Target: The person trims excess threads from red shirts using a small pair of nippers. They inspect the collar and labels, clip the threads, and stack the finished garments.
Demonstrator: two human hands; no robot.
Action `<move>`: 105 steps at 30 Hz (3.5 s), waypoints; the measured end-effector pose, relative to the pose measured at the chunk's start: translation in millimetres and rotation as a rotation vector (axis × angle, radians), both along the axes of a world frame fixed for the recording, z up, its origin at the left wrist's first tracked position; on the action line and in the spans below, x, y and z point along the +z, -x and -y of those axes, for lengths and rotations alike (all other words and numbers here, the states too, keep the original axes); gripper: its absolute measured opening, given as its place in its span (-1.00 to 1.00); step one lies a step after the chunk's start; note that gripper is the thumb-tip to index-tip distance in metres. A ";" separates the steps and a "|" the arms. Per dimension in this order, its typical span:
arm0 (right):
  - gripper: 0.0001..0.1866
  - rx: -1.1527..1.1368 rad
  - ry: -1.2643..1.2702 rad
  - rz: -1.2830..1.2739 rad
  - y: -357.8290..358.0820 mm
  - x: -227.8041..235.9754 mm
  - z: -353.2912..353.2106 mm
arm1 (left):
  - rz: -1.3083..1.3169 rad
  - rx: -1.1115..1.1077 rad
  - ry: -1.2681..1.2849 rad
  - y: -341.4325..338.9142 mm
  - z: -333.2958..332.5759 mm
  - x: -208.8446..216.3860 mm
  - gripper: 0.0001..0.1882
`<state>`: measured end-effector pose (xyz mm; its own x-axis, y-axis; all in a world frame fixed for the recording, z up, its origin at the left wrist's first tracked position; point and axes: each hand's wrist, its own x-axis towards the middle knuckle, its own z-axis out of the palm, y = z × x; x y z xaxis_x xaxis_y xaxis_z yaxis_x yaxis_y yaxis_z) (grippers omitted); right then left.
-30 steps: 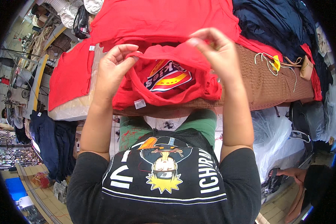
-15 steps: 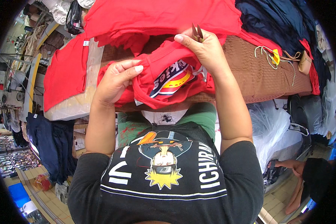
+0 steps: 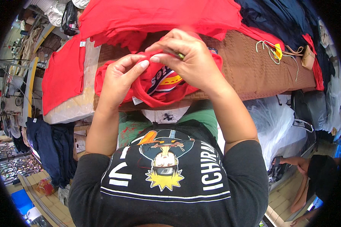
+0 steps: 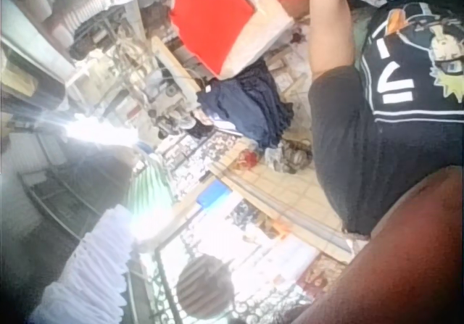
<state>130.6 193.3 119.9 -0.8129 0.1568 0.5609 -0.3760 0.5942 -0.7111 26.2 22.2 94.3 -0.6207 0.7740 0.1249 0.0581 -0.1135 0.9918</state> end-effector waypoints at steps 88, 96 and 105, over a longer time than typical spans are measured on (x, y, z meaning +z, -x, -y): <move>-0.59 -0.700 -0.173 0.682 -107.8 -93.9 -67.9 | -0.220 -0.022 0.471 9.4 -7.4 -20.4 -0.64; -0.83 -0.415 0.458 0.180 -92.7 -63.1 -79.3 | 0.083 0.301 -0.228 68.9 30.7 48.2 -0.80; -0.62 -0.434 -0.272 0.173 -57.0 -85.1 -13.3 | -0.222 0.499 -0.460 65.8 43.4 65.4 -0.80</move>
